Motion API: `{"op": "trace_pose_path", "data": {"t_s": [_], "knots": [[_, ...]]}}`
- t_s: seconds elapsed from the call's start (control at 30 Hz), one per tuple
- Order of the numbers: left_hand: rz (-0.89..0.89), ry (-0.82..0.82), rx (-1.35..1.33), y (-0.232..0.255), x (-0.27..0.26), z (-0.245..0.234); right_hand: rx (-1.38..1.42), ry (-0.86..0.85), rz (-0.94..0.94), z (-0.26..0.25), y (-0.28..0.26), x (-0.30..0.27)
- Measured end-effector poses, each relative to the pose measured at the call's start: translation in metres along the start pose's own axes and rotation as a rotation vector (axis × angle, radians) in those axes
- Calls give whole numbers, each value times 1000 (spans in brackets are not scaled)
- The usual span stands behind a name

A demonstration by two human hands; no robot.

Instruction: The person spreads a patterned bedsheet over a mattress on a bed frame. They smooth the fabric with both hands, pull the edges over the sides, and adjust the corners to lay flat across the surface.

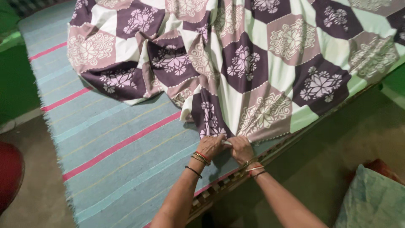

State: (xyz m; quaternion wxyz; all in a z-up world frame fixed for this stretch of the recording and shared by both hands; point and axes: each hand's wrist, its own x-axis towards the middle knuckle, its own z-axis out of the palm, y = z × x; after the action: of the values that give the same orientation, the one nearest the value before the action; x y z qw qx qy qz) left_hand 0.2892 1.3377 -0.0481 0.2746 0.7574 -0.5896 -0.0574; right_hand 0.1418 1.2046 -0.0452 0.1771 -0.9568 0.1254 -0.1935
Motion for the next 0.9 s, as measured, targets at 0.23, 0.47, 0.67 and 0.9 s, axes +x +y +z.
{"op": "trace_pose_path", "data": {"t_s": [0.23, 0.47, 0.67, 0.9], "knots": [[-24, 90, 401, -26, 21, -17, -19, 15, -45, -15, 45, -41], [22, 10, 290, -79, -9, -15, -90, -71, -156, -43, 36, -75], [-71, -604, 224, -56, -100, 10, -189, -201, -127, -25, 40, -98], [130, 30, 218, -41, -97, -24, -245, 39, -130, -31, -39, -54]]}}
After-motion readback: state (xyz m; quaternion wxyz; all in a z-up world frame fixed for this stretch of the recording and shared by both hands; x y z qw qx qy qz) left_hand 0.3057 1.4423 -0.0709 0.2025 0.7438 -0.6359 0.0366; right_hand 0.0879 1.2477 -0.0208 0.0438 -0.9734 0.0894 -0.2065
